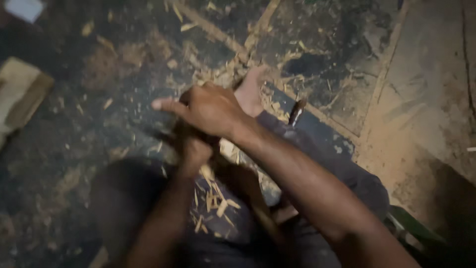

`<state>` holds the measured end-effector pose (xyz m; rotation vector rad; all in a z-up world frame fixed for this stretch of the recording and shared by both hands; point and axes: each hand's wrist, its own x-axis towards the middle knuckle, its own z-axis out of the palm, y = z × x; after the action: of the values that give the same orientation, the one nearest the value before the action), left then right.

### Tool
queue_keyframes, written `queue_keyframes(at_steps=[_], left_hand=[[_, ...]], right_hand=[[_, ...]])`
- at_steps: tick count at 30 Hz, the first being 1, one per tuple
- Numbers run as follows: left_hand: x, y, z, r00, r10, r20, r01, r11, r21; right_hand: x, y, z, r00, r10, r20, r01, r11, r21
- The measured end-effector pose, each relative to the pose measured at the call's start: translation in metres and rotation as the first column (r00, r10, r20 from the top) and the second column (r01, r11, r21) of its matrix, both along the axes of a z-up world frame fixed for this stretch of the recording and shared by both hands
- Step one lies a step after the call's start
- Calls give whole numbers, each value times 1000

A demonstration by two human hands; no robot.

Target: The person carves a wooden furniture leg using a chisel and a wooden mallet while sitting on the floor.

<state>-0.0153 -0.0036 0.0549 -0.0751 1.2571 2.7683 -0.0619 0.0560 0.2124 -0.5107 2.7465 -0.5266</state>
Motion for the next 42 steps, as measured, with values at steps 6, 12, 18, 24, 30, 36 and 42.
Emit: queue_keyframes(at_steps=[6, 12, 18, 24, 30, 36, 42], left_hand=[[-14, 8, -29, 991, -30, 129, -18, 933, 360], [-42, 4, -28, 989, -111, 98, 22, 764, 645], [-30, 10, -64, 964, -167, 209, -22, 730, 683], [-19, 20, -72, 975, -138, 175, -44, 650, 758], [-38, 18, -56, 981, -151, 121, 4, 640, 768], [-39, 17, -66, 979, -161, 127, -14, 564, 825], [-20, 38, -111, 983, 86, 164, -91, -545, 834]], right_hand=[[-2, 7, -15, 995, -84, 49, 95, 954, -285], [-10, 8, 17, 999, -48, -17, 41, 952, -302], [-2, -3, 11, 990, 23, -138, -34, 997, -75], [24, 15, 10, 996, 47, -77, -66, 961, -268], [4, 9, 7, 997, -10, 72, 8, 1000, 30], [-6, 6, 11, 999, -21, -43, 18, 998, -67], [0, 6, 16, 998, -34, -55, 33, 999, -22]])
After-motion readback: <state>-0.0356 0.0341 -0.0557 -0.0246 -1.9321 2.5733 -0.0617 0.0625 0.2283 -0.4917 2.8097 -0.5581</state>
